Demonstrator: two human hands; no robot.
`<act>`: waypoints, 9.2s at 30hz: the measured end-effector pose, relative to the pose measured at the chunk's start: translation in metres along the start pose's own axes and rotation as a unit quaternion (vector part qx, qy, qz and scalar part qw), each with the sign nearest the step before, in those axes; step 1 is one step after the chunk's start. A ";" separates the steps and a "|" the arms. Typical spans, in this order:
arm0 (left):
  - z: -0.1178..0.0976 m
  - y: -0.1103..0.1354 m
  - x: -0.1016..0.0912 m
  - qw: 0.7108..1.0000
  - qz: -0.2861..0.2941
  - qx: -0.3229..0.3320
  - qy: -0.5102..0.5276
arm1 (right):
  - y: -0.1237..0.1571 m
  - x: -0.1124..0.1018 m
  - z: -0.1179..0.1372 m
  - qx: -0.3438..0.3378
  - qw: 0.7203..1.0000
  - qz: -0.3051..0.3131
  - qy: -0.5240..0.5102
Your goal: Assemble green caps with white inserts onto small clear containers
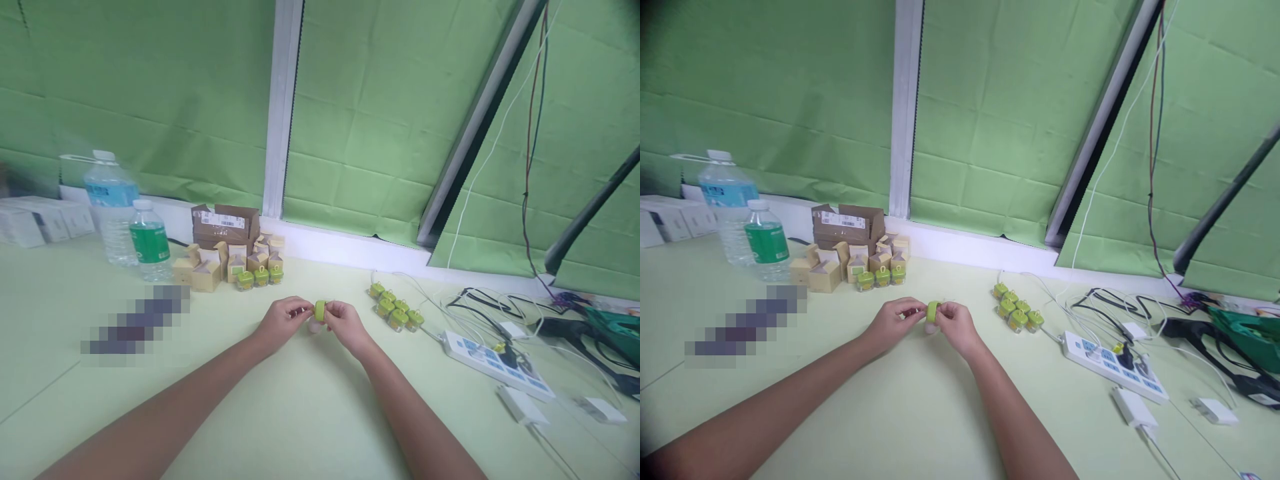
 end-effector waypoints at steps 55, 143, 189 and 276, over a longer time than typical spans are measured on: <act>0.022 0.003 -0.015 0.995 -0.051 -0.052 -0.074 | 0.020 -0.006 0.021 -0.118 0.978 -0.141 0.099; -0.007 0.003 0.002 0.993 0.025 0.059 -0.096 | 0.024 0.016 0.023 -0.134 0.972 -0.089 0.169; 0.030 -0.002 0.003 0.976 -0.068 -0.114 0.175 | 0.029 0.012 0.032 -0.138 0.976 -0.115 0.123; 0.048 0.024 0.030 0.836 0.041 -0.287 0.466 | 0.003 0.011 -0.012 -0.091 0.991 -0.089 -0.028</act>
Point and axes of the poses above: each hand's wrist, its own y-axis away from the middle knuckle, its own x-axis out of the palm, z = x × y, the point moved 9 cm from there along -y, towards the middle knuckle, and after that the axes turned 9 degrees about x, right-handed, at the moved point
